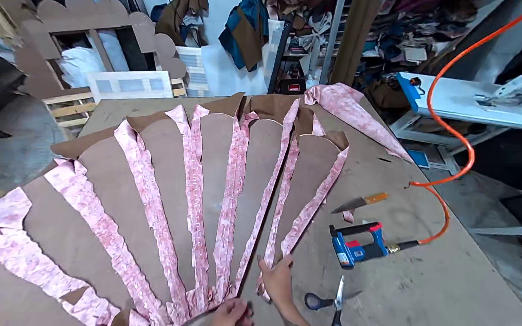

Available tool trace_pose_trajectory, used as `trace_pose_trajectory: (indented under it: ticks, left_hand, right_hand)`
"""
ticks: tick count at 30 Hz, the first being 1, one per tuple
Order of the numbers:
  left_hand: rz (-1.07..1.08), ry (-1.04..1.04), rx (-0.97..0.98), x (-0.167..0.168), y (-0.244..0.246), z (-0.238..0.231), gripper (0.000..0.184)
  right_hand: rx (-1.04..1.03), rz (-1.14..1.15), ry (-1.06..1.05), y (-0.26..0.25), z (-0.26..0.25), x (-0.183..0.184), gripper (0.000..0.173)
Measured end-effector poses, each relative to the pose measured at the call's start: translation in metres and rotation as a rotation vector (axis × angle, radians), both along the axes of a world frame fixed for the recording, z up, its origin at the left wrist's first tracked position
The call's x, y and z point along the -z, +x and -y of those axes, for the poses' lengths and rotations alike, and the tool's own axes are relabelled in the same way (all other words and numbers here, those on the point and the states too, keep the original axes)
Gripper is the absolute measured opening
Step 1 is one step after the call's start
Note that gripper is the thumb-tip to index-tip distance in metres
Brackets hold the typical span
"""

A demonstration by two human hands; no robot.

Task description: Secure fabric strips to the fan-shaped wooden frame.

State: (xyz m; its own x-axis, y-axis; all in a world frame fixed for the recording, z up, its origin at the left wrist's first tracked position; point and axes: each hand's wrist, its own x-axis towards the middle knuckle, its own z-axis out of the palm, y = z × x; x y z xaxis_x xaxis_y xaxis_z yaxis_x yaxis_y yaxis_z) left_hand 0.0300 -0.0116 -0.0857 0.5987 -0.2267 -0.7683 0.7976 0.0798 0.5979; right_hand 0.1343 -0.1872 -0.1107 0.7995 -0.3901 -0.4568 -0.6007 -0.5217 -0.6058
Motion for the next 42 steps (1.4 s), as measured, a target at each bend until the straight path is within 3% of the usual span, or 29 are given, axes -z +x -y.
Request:
trace_pose_trajectory:
  ticks: [3, 6, 11, 13, 15, 17, 19, 20, 22, 24, 26, 27, 29, 33, 37, 39, 42]
  left_hand:
    - [-0.081, -0.220, -0.168, 0.007, 0.008, 0.014, 0.046]
    - [-0.112, -0.393, -0.312, 0.003, 0.021, 0.022, 0.046]
    - [-0.181, -0.455, -0.446, 0.023, 0.017, 0.033, 0.044]
    - [-0.078, -0.299, -0.314, 0.023, 0.014, 0.040, 0.034]
    - [0.127, 0.102, 0.006, 0.015, 0.012, 0.039, 0.031]
    - [0.325, 0.493, 0.267, 0.003, 0.012, 0.034, 0.045]
    - [0.480, 0.690, 0.347, 0.001, 0.014, 0.034, 0.064]
    - [0.551, 0.765, 0.392, 0.002, 0.018, 0.036, 0.066]
    - [0.615, 0.891, 0.564, -0.001, 0.036, 0.046, 0.057]
    - [0.579, 0.958, 0.755, -0.011, 0.045, 0.064, 0.042]
    - [0.559, 0.916, 0.882, -0.018, 0.048, 0.088, 0.036]
    - [0.565, 0.878, 0.925, -0.020, 0.046, 0.099, 0.036]
    - [0.590, 0.775, 0.916, -0.015, 0.046, 0.118, 0.034]
    - [0.483, 0.413, 0.591, 0.006, 0.048, 0.134, 0.028]
    - [0.346, 0.097, 0.380, 0.018, 0.049, 0.147, 0.028]
    - [0.377, 0.064, 0.394, 0.029, 0.050, 0.150, 0.029]
    - [0.510, 0.159, 0.521, 0.035, 0.055, 0.146, 0.029]
  right_hand:
    - [-0.108, -0.011, 0.159, -0.014, 0.003, 0.007, 0.093]
    - [-0.176, -0.156, 0.289, -0.014, 0.014, 0.007, 0.061]
    - [-0.133, -0.314, 0.471, -0.024, 0.033, -0.016, 0.040]
    - [-0.183, -0.300, 0.412, -0.029, 0.041, -0.028, 0.035]
    - [-0.277, -0.231, 0.374, -0.032, 0.046, -0.040, 0.033]
    - [-0.345, -0.165, 0.406, -0.033, 0.051, -0.052, 0.030]
    - [-0.352, -0.086, 0.429, -0.039, 0.069, -0.060, 0.027]
    - [-0.327, -0.029, 0.340, -0.046, 0.083, -0.063, 0.026]
    - [-0.245, 0.066, -0.043, -0.067, 0.121, -0.062, 0.028]
    - [-0.170, -0.003, -0.364, -0.095, 0.159, -0.037, 0.053]
    - [-0.169, -0.221, -0.442, -0.118, 0.186, -0.009, 0.077]
    - [-0.171, -0.254, -0.436, -0.129, 0.192, 0.001, 0.080]
    - [-0.151, -0.180, -0.393, -0.140, 0.199, 0.007, 0.070]
    - [-0.024, -0.099, -0.244, -0.145, 0.205, 0.000, 0.040]
    - [0.101, 0.034, -0.224, -0.170, 0.212, 0.011, 0.022]
    - [0.171, 0.077, -0.208, -0.178, 0.210, 0.016, 0.029]
    - [0.220, 0.011, -0.168, -0.179, 0.197, 0.012, 0.053]
